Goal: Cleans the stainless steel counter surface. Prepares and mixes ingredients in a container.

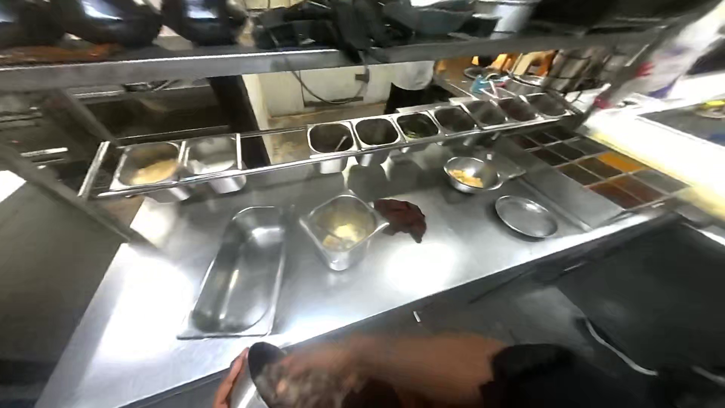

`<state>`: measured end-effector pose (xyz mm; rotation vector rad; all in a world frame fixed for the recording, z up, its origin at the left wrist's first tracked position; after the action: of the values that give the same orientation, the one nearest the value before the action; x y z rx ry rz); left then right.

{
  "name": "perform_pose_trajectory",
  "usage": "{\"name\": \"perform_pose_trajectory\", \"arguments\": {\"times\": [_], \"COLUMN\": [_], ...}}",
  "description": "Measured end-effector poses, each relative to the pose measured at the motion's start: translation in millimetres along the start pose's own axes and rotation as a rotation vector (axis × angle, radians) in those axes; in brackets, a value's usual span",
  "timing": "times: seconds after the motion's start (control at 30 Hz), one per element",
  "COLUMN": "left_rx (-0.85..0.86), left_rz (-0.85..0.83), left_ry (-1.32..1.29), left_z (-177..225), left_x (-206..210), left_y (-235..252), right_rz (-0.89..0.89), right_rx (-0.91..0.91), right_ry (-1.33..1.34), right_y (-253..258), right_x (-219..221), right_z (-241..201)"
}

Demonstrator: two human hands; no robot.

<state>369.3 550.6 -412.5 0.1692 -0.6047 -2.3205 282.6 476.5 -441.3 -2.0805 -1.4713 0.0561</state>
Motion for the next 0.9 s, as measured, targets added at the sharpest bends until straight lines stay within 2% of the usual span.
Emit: {"name": "perform_pose_trajectory", "arguments": {"times": [0.03,0.1,0.17,0.23,0.3,0.37,0.43,0.53,0.57,0.6,0.67,0.7,0.73,0.77,0.83,0.9], "left_rx": [0.081,0.133,0.025,-0.184,-0.417,-0.585,-0.584,-0.583,-0.611,-0.628,-0.660,-0.672,-0.682,-0.680,-0.703,-0.763], "left_rz": [-0.032,-0.051,-0.031,0.026,0.089,0.051,0.018,0.107,0.137,0.162,0.198,0.209,0.221,0.237,0.311,0.410], "left_ry": [0.029,0.062,0.027,-0.129,-0.393,-0.795,-0.938,-0.946,-0.967,-0.977,-0.972,-0.973,-0.979,-0.978,-0.956,-0.911], "left_z": [-8.3,-21.2,-39.3,-63.3,-89.9,-101.0,-90.4,-72.3,-75.9,-81.1,-93.4,-97.6,-101.0,-104.8,-116.4,-130.2], "left_x": [14.1,48.9,73.6,93.9,112.6,146.2,166.6,185.6,188.2,188.3,185.3,181.7,176.6,170.7,159.5,149.8], "left_y": [0.4,5.8,-2.4,-19.4,-41.7,-53.6,-49.4,-41.3,-42.3,-43.4,-45.5,-46.1,-46.2,-43.6,-40.5,-41.5], "right_rz": [0.064,0.221,0.397,0.444,0.511,0.687,0.958,1.315,1.417,1.511,1.532,1.471,1.450,1.451,1.393,1.217], "right_rx": [-0.042,-0.274,-0.411,-0.538,-0.706,-0.832,-0.895,-1.014,-1.027,-0.961,-0.599,-0.396,-0.301,-0.306,-0.429,-0.468], "right_ry": [0.198,0.499,0.600,0.680,0.596,0.446,0.245,-0.029,-0.161,-0.351,-0.770,-0.886,-0.966,-1.004,-0.916,-0.750], "right_y": [-17.2,-61.3,-116.2,-168.0,-220.8,-268.5,-305.7,-338.5,-342.1,-339.6,-314.4,-295.4,-278.2,-261.6,-226.3,-180.2], "right_x": [-32.0,-110.3,-182.3,-249.5,-306.6,-353.8,-393.8,-449.5,-465.6,-481.3,-510.6,-521.0,-522.2,-513.0,-473.6,-423.9], "right_z": [-2.2,-17.7,-25.9,-28.2,-34.6,-36.6,-42.1,-52.4,-53.0,-50.1,-33.7,-20.3,-12.0,-12.9,-22.3,-29.1]}}
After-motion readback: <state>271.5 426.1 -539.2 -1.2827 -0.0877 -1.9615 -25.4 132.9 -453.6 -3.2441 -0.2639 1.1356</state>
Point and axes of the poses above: each hand's wrist, its own y-axis towards the middle knuckle, its own x-axis out of the palm, z = x × y, the point moved 10 cm from there along y, towards the middle knuckle, and after that the axes turned 13 degrees about z, right-handed, at the moved point
